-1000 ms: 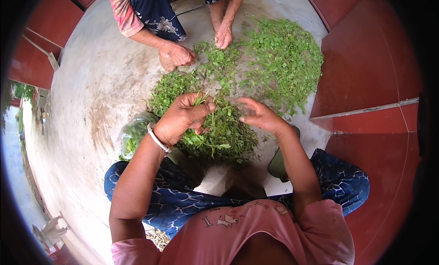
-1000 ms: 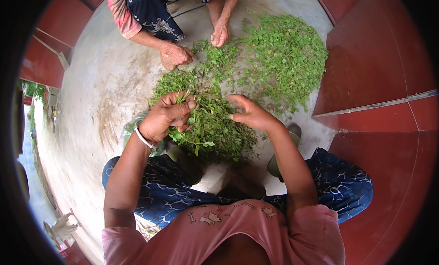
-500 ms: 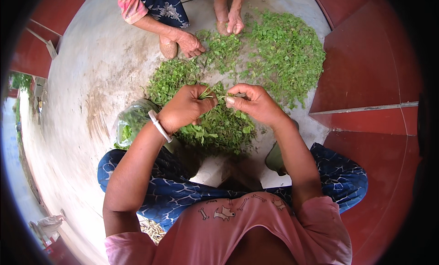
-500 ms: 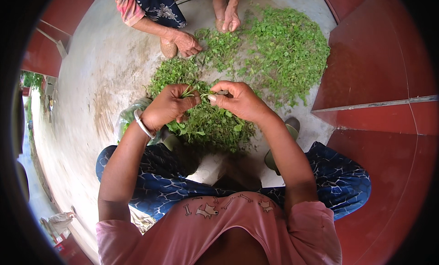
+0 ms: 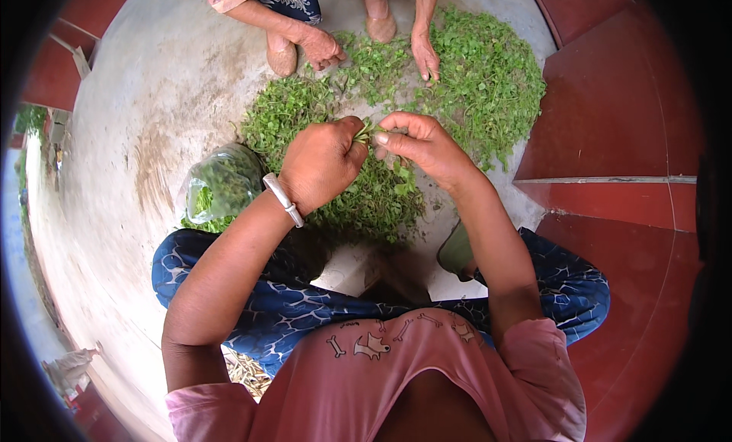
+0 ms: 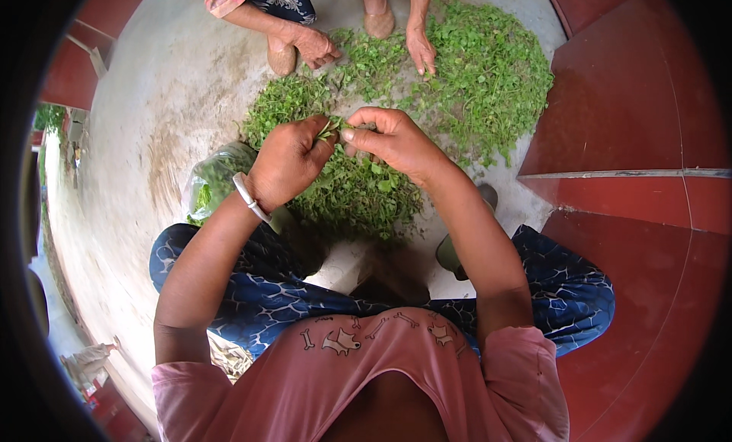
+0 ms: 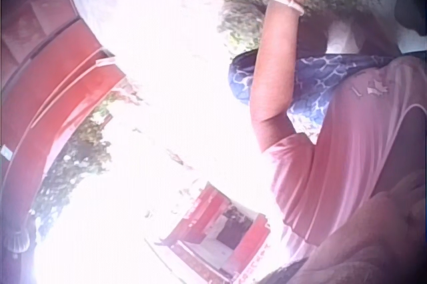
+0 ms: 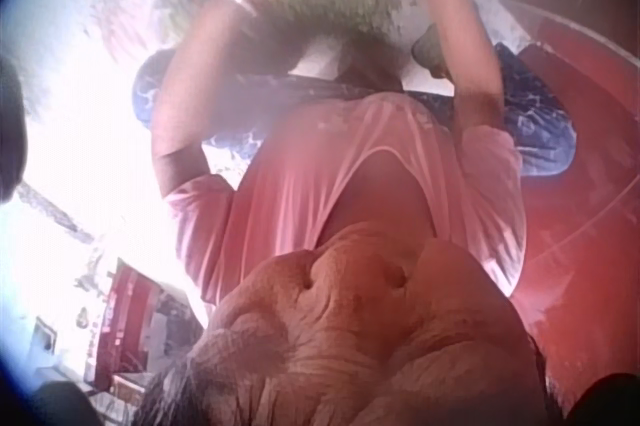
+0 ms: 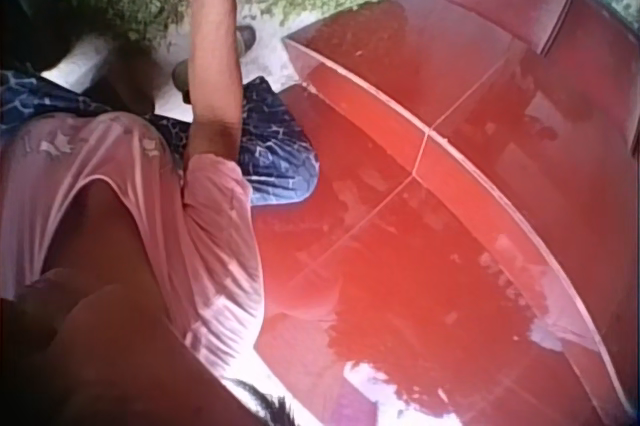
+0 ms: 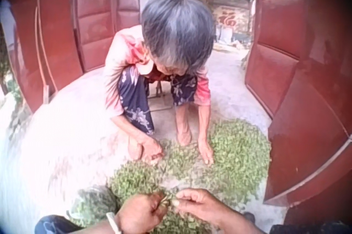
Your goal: The person sits on the floor and sorts through a large pile of green leafy herbs, picking up stems and separating leaves by hand. They place the separated leaves into a plastic bag while discarding stems onto the floor.
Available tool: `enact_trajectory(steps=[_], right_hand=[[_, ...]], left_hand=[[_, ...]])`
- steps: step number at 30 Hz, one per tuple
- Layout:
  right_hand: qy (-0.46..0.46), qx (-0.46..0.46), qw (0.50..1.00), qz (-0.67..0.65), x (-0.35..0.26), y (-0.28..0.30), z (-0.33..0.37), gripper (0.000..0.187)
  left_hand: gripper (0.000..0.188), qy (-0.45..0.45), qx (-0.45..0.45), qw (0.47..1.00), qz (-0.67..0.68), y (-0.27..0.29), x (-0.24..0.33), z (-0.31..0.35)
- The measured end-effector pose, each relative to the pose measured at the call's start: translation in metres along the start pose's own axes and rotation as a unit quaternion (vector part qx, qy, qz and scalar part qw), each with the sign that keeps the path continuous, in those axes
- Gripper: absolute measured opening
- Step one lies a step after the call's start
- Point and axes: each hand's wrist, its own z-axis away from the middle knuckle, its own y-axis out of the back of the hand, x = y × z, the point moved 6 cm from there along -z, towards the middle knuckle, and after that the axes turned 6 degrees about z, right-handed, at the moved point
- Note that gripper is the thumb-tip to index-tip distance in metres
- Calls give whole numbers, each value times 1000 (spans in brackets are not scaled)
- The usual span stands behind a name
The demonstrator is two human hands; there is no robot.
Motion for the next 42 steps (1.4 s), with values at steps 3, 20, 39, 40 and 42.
enact_trajectory(steps=[3,20,39,40,42], right_hand=[[-12,11,992,-125,-6,-5,4,14],[97,159,886,-424,-22,-23,-9,12],[76,255,894,-360,6,-31,-13,13],[93,255,895,-354,4,-32,-12,12],[99,253,894,-357,9,-31,-12,12]], left_hand=[[16,60,60,996,28,9,-10,-3],[26,292,57,748,594,-39,-29,16],[17,205,3,884,420,-47,-24,11],[17,194,9,895,402,-48,-27,11],[16,199,-1,911,361,-54,-37,9]])
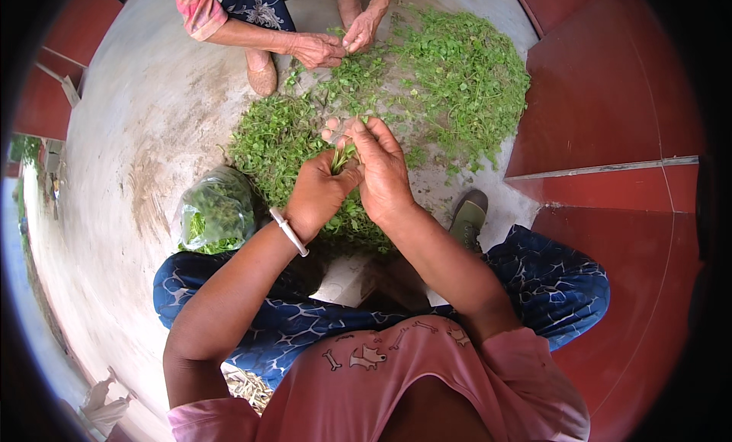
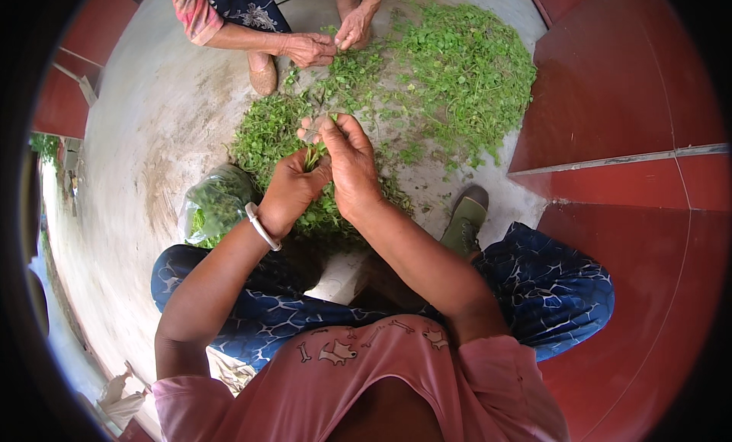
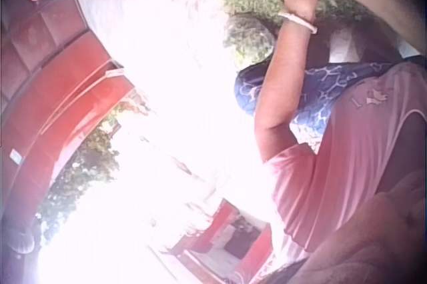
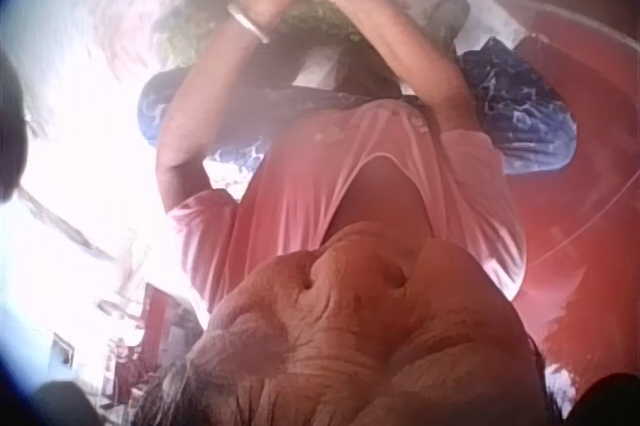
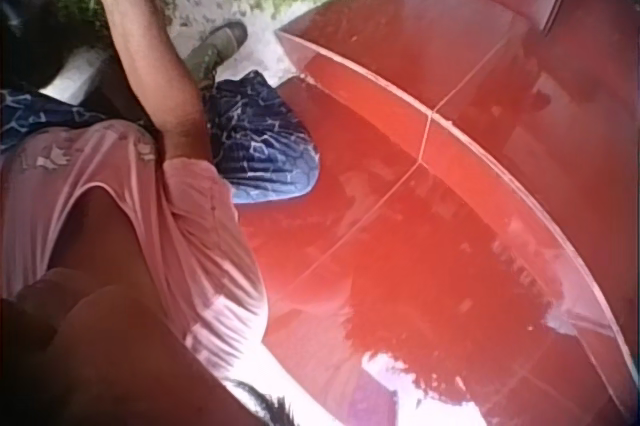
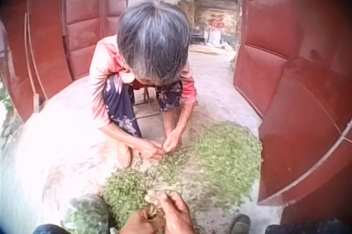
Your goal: The person sits on the floor and sorts through a large pile of green leafy herbs, picking up stems and separating leaves by hand. They place the separated leaves into a plastic bag while discarding stems onto the floor.
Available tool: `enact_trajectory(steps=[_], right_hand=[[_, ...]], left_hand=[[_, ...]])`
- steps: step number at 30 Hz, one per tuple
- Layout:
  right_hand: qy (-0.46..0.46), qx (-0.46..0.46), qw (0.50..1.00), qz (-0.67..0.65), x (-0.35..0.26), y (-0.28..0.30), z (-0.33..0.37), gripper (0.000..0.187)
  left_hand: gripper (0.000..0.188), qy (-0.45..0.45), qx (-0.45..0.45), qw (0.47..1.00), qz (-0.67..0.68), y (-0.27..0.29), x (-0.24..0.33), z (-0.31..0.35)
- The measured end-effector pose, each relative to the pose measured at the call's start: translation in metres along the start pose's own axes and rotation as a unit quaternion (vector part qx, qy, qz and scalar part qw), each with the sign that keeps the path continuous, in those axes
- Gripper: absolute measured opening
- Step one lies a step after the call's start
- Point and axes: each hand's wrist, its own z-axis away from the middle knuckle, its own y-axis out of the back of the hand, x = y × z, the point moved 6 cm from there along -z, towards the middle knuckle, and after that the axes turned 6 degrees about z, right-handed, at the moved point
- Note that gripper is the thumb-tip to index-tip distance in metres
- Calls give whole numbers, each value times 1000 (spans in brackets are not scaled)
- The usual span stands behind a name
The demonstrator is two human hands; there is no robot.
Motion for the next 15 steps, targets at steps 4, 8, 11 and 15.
enact_trajectory(steps=[4,8,11,15], right_hand=[[-6,21,1000,-4,8,11,1,15],[-15,25,999,-42,13,13,3,16],[-45,59,993,-94,15,21,3,13],[-103,65,985,-121,30,44,-2,12]], left_hand=[[15,-3,1,996,-94,-3,2,1],[17,5,9,998,-58,-3,-3,3],[21,60,30,998,10,-5,-3,3],[11,129,82,983,99,3,5,6]])
